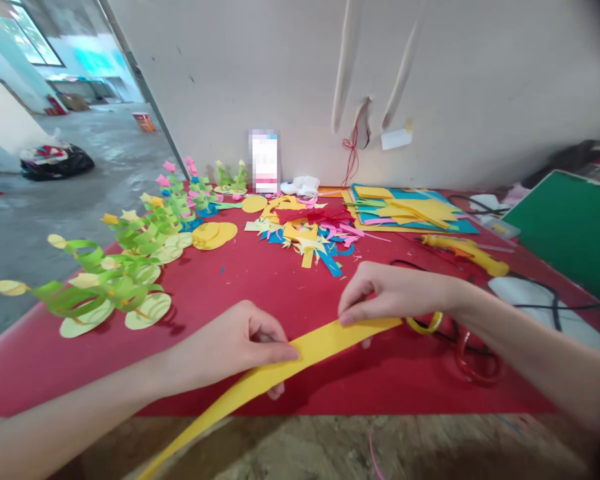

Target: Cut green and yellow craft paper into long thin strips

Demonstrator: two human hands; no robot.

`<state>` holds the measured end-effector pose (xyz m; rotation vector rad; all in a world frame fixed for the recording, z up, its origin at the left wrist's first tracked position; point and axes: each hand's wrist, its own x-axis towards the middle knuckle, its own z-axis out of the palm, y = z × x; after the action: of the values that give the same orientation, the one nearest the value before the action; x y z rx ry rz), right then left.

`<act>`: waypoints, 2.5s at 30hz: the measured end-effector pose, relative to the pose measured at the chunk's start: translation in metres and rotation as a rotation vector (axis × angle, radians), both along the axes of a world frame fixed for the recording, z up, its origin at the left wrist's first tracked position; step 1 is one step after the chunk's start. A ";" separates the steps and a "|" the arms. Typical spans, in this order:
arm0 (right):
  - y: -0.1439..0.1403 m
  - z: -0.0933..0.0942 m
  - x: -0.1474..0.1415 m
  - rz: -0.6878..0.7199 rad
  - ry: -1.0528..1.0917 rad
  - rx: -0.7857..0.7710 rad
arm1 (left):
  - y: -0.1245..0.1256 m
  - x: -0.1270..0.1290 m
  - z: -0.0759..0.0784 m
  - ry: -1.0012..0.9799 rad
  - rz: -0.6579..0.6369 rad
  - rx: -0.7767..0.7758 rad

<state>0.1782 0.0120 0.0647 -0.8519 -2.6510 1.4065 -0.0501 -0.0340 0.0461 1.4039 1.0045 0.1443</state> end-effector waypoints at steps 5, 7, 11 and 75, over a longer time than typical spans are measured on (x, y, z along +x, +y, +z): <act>-0.005 0.001 0.034 -0.128 -0.067 0.006 | -0.003 -0.007 0.002 0.105 0.040 0.059; -0.006 -0.001 0.038 -0.136 -0.111 0.007 | -0.003 -0.007 0.001 0.125 0.004 0.073; -0.010 0.000 0.029 -0.083 -0.191 0.044 | -0.003 -0.004 0.001 0.132 -0.055 0.065; -0.082 -0.002 0.007 -0.178 0.036 0.893 | 0.011 0.005 -0.023 0.224 0.017 0.908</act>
<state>0.1850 -0.0700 0.0626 -0.8629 -2.6371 0.1193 -0.0447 -0.0233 0.0232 2.2694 1.1964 0.5110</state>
